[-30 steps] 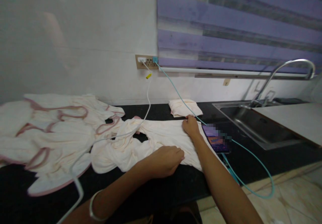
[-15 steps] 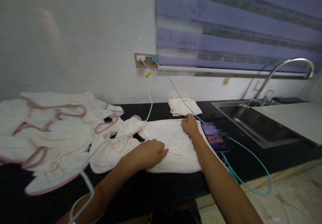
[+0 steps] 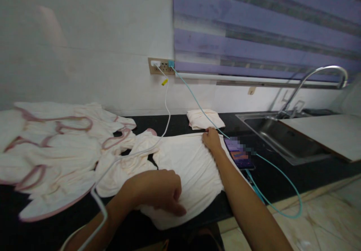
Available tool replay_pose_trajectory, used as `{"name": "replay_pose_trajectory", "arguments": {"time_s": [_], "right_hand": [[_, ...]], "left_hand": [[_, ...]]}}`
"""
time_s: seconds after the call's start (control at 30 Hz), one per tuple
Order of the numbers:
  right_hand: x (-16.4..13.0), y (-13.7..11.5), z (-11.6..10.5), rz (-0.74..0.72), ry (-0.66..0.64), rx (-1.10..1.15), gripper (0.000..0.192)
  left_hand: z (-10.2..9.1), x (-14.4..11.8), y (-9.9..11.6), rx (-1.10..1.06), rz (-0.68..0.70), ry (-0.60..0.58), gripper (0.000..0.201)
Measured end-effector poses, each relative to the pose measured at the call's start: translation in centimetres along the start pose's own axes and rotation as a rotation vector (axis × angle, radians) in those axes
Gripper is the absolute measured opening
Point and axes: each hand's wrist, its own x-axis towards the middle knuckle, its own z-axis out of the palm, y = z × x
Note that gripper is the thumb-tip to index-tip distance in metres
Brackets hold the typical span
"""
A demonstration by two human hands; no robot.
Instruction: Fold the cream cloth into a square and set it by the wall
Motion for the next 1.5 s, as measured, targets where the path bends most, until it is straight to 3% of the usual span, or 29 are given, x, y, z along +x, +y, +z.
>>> {"name": "replay_pose_trajectory", "arguments": {"time_s": [0.17,0.23,0.3,0.37,0.43,0.53,0.63,0.73,1.03,1.27,1.37,1.43,1.5], "right_hand": [[0.0,0.1,0.0,-0.005,-0.001,0.0,0.03],[0.0,0.1,0.0,-0.006,-0.001,0.0,0.031],[0.0,0.1,0.0,-0.008,-0.001,0.0,0.031],[0.0,0.1,0.1,-0.009,-0.001,-0.001,0.031],[0.0,0.1,0.1,-0.007,0.001,-0.002,0.031],[0.0,0.1,0.1,-0.006,0.003,-0.001,0.03],[0.0,0.1,0.1,-0.005,0.007,0.005,0.03],[0.1,0.1,0.2,0.001,0.014,0.016,0.03],[0.4,0.4,0.4,0.032,0.052,0.059,0.026],[0.2,0.2,0.2,0.044,0.118,0.086,0.026],[0.0,0.3,0.1,0.034,0.153,0.098,0.029],[-0.1,0.4,0.2,0.016,0.165,0.107,0.033],[-0.2,0.5,0.2,-0.006,0.163,0.113,0.037]], "left_hand": [[-1.0,0.9,-4.5,-0.021,-0.191,0.293,0.058],[-1.3,1.5,-5.5,0.012,-0.235,0.419,0.057],[-1.2,2.2,-5.1,0.091,-0.18,0.546,0.047],[-0.6,2.7,-3.2,0.143,0.022,0.603,0.037],[0.6,3.1,-0.6,0.142,0.274,0.569,0.035],[3.3,3.7,2.9,0.254,0.491,0.482,0.028],[5.8,4.2,4.6,0.358,0.594,0.476,0.012],[6.9,4.4,4.7,0.416,0.657,0.497,0.012],[5.1,3.5,4.9,0.379,0.756,0.327,0.015],[5.3,3.1,5.2,0.127,0.755,0.185,0.004],[5.1,2.9,5.1,-0.036,0.835,0.102,0.014],[4.6,2.7,5.1,-0.133,0.85,0.147,0.02],[4.2,2.8,5.2,-0.14,0.762,0.314,0.017]]}}
